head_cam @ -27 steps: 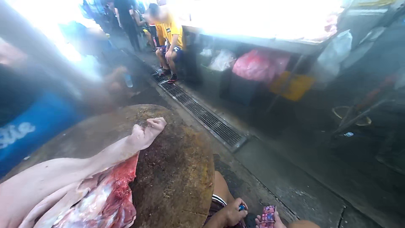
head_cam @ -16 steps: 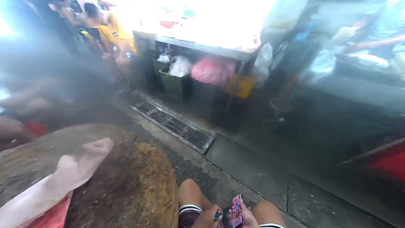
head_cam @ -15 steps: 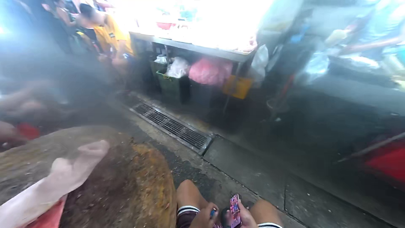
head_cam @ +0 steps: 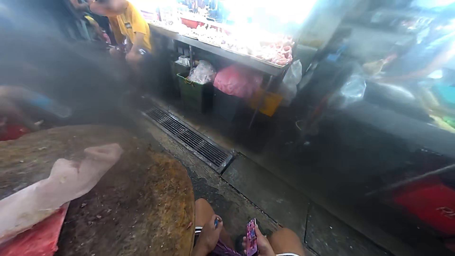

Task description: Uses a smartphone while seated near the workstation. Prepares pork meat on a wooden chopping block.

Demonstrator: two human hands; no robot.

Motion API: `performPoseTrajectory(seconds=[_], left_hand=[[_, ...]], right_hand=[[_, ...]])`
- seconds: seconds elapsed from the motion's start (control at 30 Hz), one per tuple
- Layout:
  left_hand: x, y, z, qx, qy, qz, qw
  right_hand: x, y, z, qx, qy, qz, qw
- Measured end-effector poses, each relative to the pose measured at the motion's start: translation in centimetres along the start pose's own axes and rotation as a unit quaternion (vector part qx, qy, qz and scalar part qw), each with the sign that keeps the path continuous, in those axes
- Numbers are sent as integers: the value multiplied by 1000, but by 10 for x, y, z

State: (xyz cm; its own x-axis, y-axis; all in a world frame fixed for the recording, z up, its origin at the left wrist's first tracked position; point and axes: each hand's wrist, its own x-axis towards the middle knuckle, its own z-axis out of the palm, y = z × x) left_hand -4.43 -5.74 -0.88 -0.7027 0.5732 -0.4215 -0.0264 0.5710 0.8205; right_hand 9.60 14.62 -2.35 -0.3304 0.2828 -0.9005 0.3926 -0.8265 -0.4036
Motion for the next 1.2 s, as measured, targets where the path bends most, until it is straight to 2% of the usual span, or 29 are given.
performPoseTrajectory(seconds=[0.17, 0.43, 0.63, 1.2], left_hand=[[2, 3, 1, -17, 13, -17, 1000], [3, 1, 0, 23, -13, -21, 999], [3, 5, -2, 48, -34, -25, 998], [10, -1, 7, 69, -27, -21, 997]], right_hand=[[-6, -3, -5, -3, -1, 1, 1000], [-4, -1, -1, -28, -18, 1, 999], [-2, -1, -1, -15, -1, -3, 1000], [-9, -5, -3, -5, 3, -3, 1000]])
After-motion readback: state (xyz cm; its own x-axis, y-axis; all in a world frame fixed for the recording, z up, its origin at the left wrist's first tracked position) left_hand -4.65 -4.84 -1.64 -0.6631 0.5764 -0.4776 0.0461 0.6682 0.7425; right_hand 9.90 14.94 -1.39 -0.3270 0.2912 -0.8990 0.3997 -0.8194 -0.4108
